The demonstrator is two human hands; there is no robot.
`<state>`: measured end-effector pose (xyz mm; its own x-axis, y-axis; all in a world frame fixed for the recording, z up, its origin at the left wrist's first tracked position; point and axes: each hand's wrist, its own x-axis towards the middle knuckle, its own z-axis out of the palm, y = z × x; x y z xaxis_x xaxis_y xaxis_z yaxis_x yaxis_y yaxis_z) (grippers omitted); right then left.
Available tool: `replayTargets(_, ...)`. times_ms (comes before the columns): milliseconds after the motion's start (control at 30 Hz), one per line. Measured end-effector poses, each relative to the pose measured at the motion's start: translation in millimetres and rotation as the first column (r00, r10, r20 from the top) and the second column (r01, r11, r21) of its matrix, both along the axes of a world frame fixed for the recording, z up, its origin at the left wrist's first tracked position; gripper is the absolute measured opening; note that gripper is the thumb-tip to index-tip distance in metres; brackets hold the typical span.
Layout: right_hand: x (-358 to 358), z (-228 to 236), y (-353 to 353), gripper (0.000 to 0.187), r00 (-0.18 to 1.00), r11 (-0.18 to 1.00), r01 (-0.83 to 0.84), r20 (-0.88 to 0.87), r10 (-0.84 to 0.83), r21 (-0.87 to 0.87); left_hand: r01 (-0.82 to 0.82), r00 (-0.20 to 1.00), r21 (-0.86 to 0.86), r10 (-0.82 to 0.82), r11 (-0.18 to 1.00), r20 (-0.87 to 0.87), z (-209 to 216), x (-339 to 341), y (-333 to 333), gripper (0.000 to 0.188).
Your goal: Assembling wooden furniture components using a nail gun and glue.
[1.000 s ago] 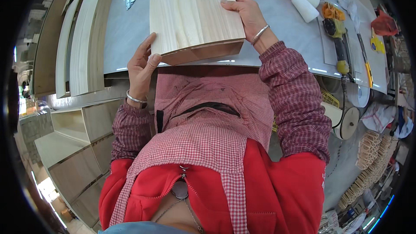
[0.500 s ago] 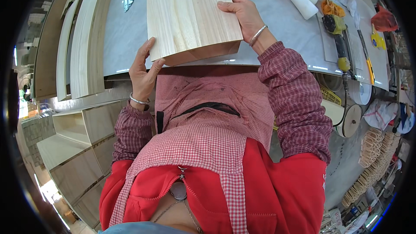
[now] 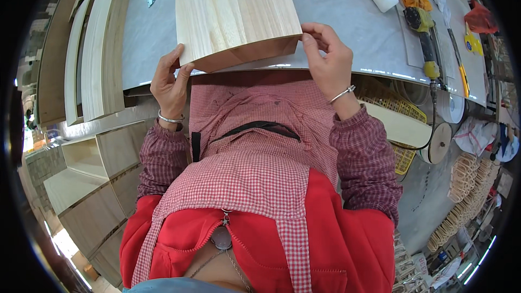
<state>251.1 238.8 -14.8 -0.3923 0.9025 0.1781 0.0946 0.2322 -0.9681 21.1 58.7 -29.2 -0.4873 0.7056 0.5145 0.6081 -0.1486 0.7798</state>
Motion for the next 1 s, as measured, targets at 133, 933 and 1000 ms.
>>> replayTargets(133,12,-11,-4,0.018,0.994,0.969,0.069,0.070,-0.088,0.239,0.014,1.000,0.014,-0.014,1.000,0.008,-2,5,10,0.036)
replayTargets(933,38,-5,17,0.016,0.961,0.789,0.117,0.131,-0.243,0.603,0.013,0.990,0.082,-0.024,0.997,0.137,-8,41,37,0.030)
replayTargets(1000,37,-5,17,0.017,0.957,0.773,0.116,0.138,-0.255,0.624,0.016,0.990,0.088,-0.028,0.996,0.138,-8,40,36,0.030)
